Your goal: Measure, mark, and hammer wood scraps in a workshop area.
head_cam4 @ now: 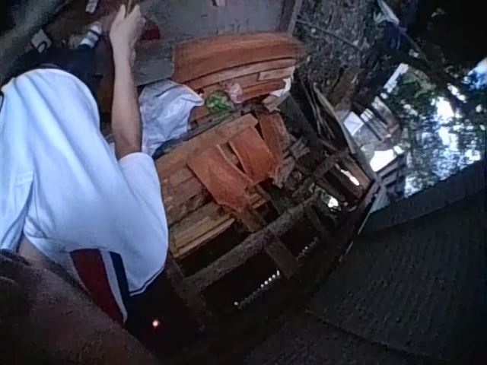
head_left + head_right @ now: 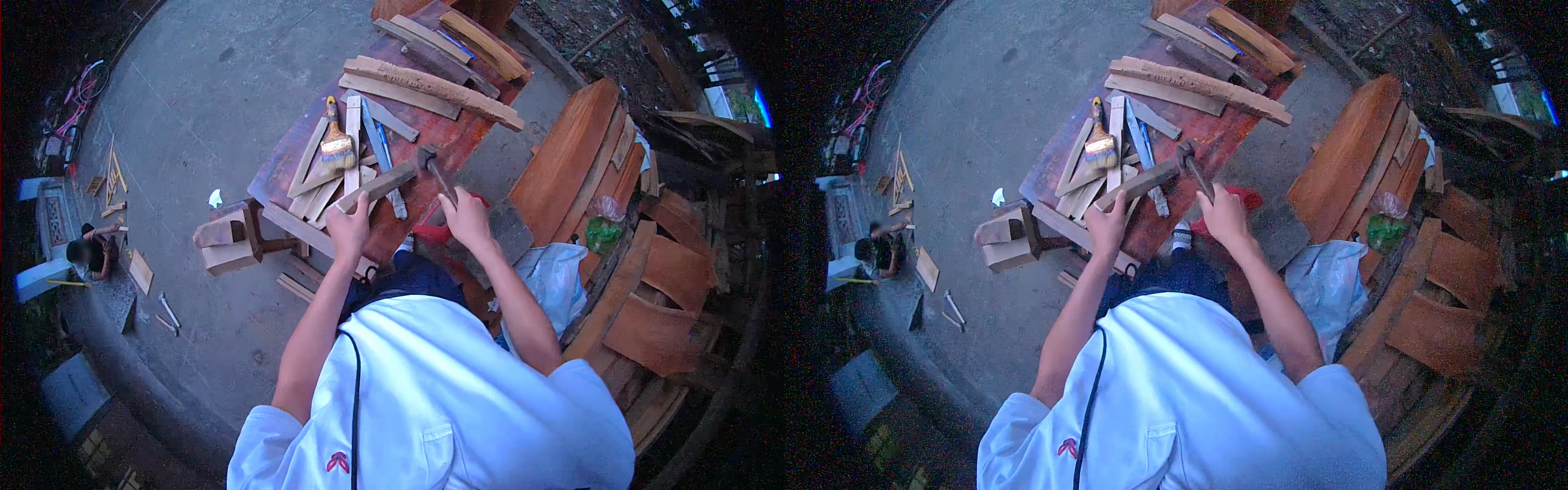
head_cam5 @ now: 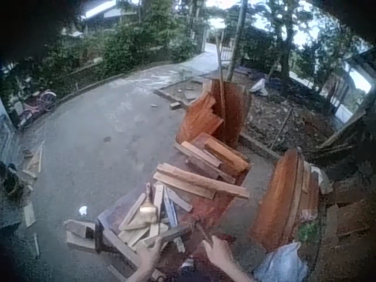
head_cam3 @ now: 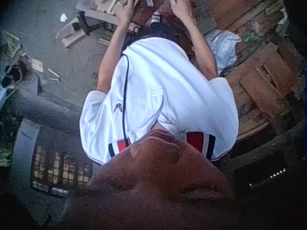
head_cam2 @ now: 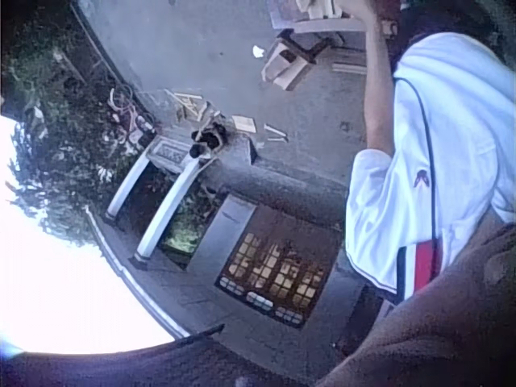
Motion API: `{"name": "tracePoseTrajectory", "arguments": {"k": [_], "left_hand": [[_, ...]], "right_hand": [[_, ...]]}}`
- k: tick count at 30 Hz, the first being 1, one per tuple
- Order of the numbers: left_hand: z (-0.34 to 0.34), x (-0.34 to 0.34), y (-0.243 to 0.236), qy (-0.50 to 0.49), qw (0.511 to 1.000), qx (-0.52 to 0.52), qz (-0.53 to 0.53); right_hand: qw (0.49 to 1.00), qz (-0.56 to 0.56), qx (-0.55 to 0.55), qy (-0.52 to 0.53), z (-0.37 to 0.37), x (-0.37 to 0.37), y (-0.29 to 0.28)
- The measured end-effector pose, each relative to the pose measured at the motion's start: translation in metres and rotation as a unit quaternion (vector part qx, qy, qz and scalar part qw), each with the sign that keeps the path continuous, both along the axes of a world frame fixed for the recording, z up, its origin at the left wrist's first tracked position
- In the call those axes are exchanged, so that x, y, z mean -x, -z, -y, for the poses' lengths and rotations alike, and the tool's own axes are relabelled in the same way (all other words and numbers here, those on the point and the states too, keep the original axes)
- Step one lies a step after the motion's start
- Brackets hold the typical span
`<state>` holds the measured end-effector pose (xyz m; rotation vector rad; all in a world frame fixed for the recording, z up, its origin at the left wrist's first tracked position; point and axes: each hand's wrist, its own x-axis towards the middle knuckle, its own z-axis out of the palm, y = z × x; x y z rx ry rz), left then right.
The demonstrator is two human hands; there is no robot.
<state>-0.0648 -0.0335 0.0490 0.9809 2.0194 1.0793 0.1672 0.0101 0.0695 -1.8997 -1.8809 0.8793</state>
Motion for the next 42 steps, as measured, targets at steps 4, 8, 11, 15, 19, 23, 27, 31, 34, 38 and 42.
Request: {"name": "tracePoseTrajectory", "arguments": {"k": [4,8,11,15,19,23,27,31,34,38,42], "left_hand": [[-0.001,-0.001,-0.008,-0.002,1.000,-0.007,0.023],[-0.002,-0.002,-0.010,-0.010,1.000,-0.004,0.015],[0.003,-0.001,-0.016,-0.006,1.000,0.019,0.004],[0.000,0.002,-0.007,0.002,1.000,0.011,-0.022],[0.001,-0.002,-0.012,-0.013,1.000,-0.021,-0.005],[0.003,0.003,-0.003,-0.031,0.999,-0.014,-0.017],[0.001,0.004,-0.010,-0.007,1.000,0.018,0.018],[-0.002,0.002,-0.012,-0.019,0.999,0.016,-0.037],[0.006,0.011,0.002,-0.013,1.000,0.005,0.007],[0.000,-0.004,-0.028,-0.041,0.959,0.035,0.278],[0.012,-0.002,-0.056,0.046,0.916,0.012,0.399]], "right_hand": [[0.995,-0.055,-0.060,0.050,-0.002,0.006,-0.006],[0.997,0.026,0.027,-0.065,-0.014,-0.006,0.003],[0.997,-0.048,-0.048,0.028,-0.003,0.013,-0.026],[0.999,-0.039,-0.005,-0.011,-0.010,-0.001,-0.013],[0.997,-0.059,-0.028,0.036,-0.004,0.009,-0.016],[1.000,-0.029,-0.006,-0.006,-0.008,-0.005,-0.008],[0.998,-0.047,-0.024,0.024,-0.009,0.010,-0.020],[0.997,-0.064,0.020,0.027,-0.009,0.001,-0.006],[0.999,-0.032,0.019,-0.009,-0.001,-0.003,0.001],[0.957,-0.263,0.073,0.098,0.018,-0.021,0.011],[0.812,-0.531,0.135,0.200,0.012,-0.008,-0.041]]}}
